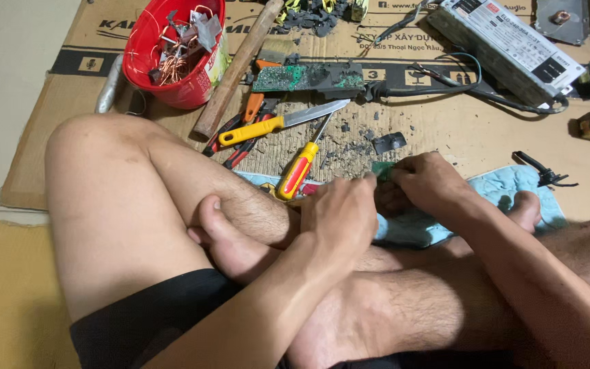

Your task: The person scrapes a green circuit board with a screwdriver to remove material. The person works on the board while sitting on the floor, surrounded by tools and electronic parts.

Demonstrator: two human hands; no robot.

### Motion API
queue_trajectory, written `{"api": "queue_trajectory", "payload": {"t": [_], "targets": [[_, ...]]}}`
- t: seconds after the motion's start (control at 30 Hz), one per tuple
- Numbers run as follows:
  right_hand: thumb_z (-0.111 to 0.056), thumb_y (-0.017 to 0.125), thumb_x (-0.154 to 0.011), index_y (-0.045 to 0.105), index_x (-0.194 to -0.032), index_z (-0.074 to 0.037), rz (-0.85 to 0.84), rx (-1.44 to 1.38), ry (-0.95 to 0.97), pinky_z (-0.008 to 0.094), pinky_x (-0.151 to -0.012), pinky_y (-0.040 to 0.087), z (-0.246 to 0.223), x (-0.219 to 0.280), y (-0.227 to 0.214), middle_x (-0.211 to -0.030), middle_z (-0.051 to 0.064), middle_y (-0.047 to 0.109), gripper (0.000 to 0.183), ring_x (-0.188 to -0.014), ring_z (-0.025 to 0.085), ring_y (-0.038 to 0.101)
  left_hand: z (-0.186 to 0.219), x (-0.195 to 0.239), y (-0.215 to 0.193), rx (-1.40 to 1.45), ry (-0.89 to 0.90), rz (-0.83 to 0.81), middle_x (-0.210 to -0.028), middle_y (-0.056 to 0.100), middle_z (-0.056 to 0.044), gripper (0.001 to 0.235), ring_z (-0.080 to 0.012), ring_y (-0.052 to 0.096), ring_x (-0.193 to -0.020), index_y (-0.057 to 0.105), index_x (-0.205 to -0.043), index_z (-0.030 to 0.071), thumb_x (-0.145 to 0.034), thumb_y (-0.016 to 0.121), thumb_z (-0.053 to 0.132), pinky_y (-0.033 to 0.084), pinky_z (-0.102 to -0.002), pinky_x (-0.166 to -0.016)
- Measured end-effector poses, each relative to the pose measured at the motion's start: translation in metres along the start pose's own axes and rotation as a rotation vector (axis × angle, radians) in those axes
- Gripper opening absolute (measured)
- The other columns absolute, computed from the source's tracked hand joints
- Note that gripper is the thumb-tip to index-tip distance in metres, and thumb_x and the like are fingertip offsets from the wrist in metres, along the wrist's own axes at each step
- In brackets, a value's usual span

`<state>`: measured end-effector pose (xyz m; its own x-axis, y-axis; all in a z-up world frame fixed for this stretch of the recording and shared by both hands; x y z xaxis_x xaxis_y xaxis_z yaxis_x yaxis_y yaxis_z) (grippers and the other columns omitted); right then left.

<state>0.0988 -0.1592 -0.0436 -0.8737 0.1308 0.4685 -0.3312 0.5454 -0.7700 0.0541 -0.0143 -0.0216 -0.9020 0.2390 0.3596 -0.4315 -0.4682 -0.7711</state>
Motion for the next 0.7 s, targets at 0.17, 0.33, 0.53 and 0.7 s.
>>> {"api": "queue_trajectory", "payload": {"t": [0.17, 0.33, 0.53, 0.7], "targets": [[-0.031, 0.058, -0.1, 0.076, -0.125, -0.011, 0.043, 0.049, 0.004, 0.048, -0.092, 0.053, 0.01, -0.016, 0.009, -0.11, 0.02, 0.076, 0.037, -0.108, 0.038, 0.071, 0.001, 0.013, -0.007, -0.016, -0.05, -0.011, -0.097, 0.074, -0.017, 0.036, -0.0409, 0.071, -0.102, 0.07, -0.119, 0.014, -0.09, 0.05, 0.007, 0.058, -0.058, -0.081], [-0.038, 0.06, -0.096, 0.079, -0.121, -0.017, 0.015, 0.119, 0.035, 0.051, -0.097, 0.053, 0.007, -0.016, 0.011, -0.115, 0.019, 0.076, 0.038, -0.115, 0.039, 0.068, -0.002, 0.014, -0.003, 0.207, -0.124, -0.001, -0.095, 0.071, -0.028, 0.032, -0.0494, 0.068, -0.099, 0.073, -0.112, 0.005, -0.087, 0.055, 0.001, 0.058, -0.064, -0.079], [-0.036, 0.059, -0.097, 0.077, -0.124, -0.017, 0.052, 0.074, 0.053, 0.049, -0.095, 0.054, 0.01, -0.019, 0.008, -0.112, 0.018, 0.076, 0.037, -0.11, 0.039, 0.07, -0.001, 0.017, -0.008, 0.038, -0.047, -0.025, -0.098, 0.072, -0.024, 0.043, -0.0475, 0.069, -0.1, 0.065, -0.13, 0.014, -0.089, 0.054, 0.009, 0.058, -0.063, -0.077], [-0.036, 0.059, -0.097, 0.077, -0.125, -0.016, 0.054, 0.077, 0.05, 0.05, -0.094, 0.054, 0.011, -0.021, 0.008, -0.113, 0.02, 0.075, 0.038, -0.112, 0.04, 0.069, -0.007, -0.007, 0.019, 0.306, -0.049, 0.132, -0.104, 0.067, -0.04, 0.038, -0.0587, 0.063, -0.105, 0.066, -0.127, -0.003, -0.093, 0.049, 0.0, 0.055, -0.068, -0.084]]}}
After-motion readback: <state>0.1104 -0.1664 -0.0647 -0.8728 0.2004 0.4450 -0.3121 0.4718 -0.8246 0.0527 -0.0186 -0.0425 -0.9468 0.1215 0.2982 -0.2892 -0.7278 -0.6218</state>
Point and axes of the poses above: each hand's wrist, its own x-axis away from the middle knuckle, its own y-axis out of the palm, z = x × y, the point moved 6 cm from there along -x, towards the middle knuckle
